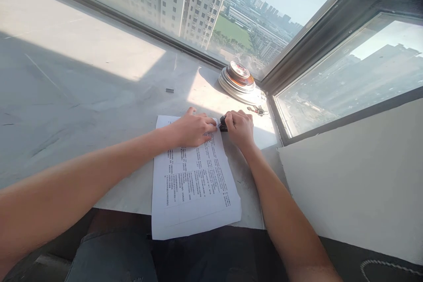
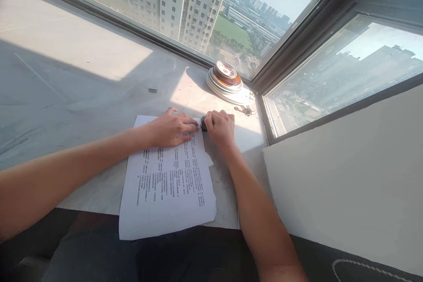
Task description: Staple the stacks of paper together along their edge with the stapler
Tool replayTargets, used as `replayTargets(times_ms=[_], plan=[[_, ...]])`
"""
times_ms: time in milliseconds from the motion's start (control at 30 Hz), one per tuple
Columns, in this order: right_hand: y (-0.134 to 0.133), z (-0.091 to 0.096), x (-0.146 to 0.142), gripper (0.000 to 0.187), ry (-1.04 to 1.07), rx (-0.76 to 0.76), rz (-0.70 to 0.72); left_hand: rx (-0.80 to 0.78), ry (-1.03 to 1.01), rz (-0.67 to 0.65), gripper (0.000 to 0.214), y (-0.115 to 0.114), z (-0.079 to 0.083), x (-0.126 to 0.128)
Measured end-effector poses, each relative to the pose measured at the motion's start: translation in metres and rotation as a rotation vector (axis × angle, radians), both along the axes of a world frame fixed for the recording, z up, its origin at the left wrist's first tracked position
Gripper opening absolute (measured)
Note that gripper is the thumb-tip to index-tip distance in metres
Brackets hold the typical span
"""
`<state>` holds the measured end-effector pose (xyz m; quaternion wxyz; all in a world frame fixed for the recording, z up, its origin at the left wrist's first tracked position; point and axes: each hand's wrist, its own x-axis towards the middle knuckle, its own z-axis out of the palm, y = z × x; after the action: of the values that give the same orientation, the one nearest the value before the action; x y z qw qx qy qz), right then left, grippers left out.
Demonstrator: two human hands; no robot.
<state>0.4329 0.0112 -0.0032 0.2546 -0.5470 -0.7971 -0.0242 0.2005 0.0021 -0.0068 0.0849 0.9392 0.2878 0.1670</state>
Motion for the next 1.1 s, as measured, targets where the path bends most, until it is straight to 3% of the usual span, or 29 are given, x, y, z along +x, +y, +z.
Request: replayTargets(times_ms=[633, 900, 1100], plan=[[-0.007, -0.002, -0.015, 0.041, -0.105, 0.033, -0.095, -0.003, -0.023, 0.017, 0.03, 0.0, -0.003, 0.0], [-0.013, -0.011, -0.019, 0.04, -0.242, 0.111, -0.053, 0.031, -0.026, 0.038, 0.029, 0.002, -0.005, -0.001], [-0.01, -0.01, -0.017, 0.041, -0.167, 0.072, -0.066, 0.005, -0.007, 0.036, 0.032, 0.003, -0.005, -0.003]])
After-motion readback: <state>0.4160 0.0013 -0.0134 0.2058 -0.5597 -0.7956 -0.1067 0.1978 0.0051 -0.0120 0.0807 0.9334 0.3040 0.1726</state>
